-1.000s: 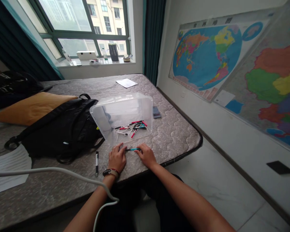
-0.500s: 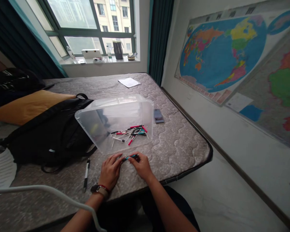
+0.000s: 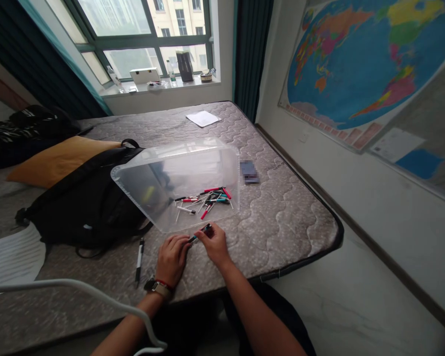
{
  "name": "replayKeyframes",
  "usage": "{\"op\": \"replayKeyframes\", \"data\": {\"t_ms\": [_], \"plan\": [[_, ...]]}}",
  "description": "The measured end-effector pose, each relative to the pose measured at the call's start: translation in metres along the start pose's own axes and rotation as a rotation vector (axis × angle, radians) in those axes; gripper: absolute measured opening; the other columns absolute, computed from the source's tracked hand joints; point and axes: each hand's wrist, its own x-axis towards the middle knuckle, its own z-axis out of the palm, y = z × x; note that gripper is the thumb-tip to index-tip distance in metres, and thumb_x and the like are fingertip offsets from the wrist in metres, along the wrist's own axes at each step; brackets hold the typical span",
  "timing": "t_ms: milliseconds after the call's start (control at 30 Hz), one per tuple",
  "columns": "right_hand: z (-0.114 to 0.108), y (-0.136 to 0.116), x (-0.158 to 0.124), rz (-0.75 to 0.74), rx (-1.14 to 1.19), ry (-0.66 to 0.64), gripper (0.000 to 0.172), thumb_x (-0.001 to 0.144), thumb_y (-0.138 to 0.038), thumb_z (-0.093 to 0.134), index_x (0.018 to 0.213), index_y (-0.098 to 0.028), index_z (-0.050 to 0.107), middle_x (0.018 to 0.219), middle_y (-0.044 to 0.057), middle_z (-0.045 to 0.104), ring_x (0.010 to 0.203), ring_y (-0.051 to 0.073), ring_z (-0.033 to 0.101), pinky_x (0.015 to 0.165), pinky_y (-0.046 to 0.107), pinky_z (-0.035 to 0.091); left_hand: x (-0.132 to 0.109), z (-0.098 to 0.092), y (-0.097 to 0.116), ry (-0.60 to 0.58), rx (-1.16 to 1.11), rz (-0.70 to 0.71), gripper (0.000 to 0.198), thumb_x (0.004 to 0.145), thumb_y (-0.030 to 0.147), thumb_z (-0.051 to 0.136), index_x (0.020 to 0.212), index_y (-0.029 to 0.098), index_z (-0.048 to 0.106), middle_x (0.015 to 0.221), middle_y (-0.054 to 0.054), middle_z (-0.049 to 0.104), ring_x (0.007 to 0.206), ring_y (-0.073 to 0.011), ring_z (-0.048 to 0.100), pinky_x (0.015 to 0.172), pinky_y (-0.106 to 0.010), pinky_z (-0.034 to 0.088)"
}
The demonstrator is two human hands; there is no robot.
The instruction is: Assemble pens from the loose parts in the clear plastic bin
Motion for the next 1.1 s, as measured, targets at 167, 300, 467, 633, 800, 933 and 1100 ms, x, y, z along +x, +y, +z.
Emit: {"op": "replayKeyframes", "data": {"t_ms": [167, 300, 467, 633, 800, 933, 1100], "plan": [[-0.001, -0.008, 0.000, -0.060, 0.003, -0.143, 0.026, 0.082, -0.043, 0.069, 0.093, -0.019, 0.068, 0.085, 0.001, 0.064, 0.072, 0.013, 0.059, 0.065, 0.022, 0.048, 0.002, -0.002, 0.004, 0.003, -0.019, -0.054, 0.018, 0.095, 0.036, 0.048, 0.100, 0.023, 0.061, 0.106, -0.005, 0.068, 0.104, -0.0220, 0.058, 0.093, -0.039, 0.046], [-0.001, -0.015, -0.002, -0.097, -0.043, -0.213, 0.025, 0.087, -0.039, 0.062, 0.103, -0.022, 0.070, 0.104, 0.005, 0.065, 0.082, 0.014, 0.062, 0.067, 0.023, 0.050, 0.002, -0.003, 0.007, 0.005, 0.016, -0.069, 0.019, 0.094, 0.037, 0.049, 0.098, 0.024, 0.062, 0.106, -0.006, 0.068, 0.106, -0.0231, 0.058, 0.092, -0.040, 0.045], [0.000, -0.013, -0.003, -0.049, -0.039, -0.238, 0.022, 0.084, -0.039, 0.067, 0.095, -0.020, 0.070, 0.087, 0.003, 0.070, 0.073, 0.015, 0.063, 0.065, 0.025, 0.051, 0.001, -0.004, 0.010, 0.012, 0.054, -0.104, 0.017, 0.093, 0.036, 0.050, 0.092, 0.024, 0.062, 0.105, -0.007, 0.068, 0.107, -0.0250, 0.057, 0.089, -0.041, 0.043], [0.001, -0.011, -0.004, -0.041, -0.070, -0.181, 0.023, 0.079, -0.041, 0.073, 0.080, -0.019, 0.067, 0.077, 0.001, 0.067, 0.069, 0.014, 0.062, 0.063, 0.024, 0.050, 0.000, -0.003, 0.008, 0.015, 0.037, -0.115, 0.012, 0.092, 0.032, 0.051, 0.089, 0.023, 0.059, 0.104, -0.007, 0.067, 0.105, -0.0247, 0.058, 0.087, -0.040, 0.043], [0.002, -0.009, -0.006, -0.032, 0.003, -0.252, 0.031, 0.082, -0.039, 0.071, 0.107, -0.022, 0.067, 0.099, 0.004, 0.072, 0.081, 0.017, 0.068, 0.072, 0.027, 0.055, 0.000, -0.002, 0.006, 0.006, -0.001, -0.084, 0.012, 0.093, 0.032, 0.050, 0.092, 0.023, 0.059, 0.106, -0.006, 0.067, 0.106, -0.0232, 0.058, 0.090, -0.040, 0.044], [0.002, -0.004, -0.007, -0.004, 0.027, -0.331, 0.044, 0.087, -0.040, 0.064, 0.129, -0.025, 0.060, 0.107, 0.005, 0.073, 0.083, 0.018, 0.071, 0.077, 0.033, 0.057, 0.001, -0.002, 0.007, 0.005, 0.015, -0.056, 0.015, 0.093, 0.033, 0.050, 0.093, 0.023, 0.061, 0.106, -0.007, 0.067, 0.107, -0.0234, 0.057, 0.092, -0.040, 0.045], [0.002, 0.003, -0.006, 0.028, 0.073, -0.315, 0.037, 0.085, -0.043, 0.066, 0.115, -0.022, 0.068, 0.099, 0.007, 0.075, 0.079, 0.020, 0.072, 0.075, 0.035, 0.059, 0.001, -0.003, 0.008, -0.002, 0.071, -0.031, 0.022, 0.095, 0.033, 0.047, 0.105, 0.025, 0.065, 0.110, -0.007, 0.067, 0.108, -0.0241, 0.057, 0.091, -0.041, 0.045]]}}
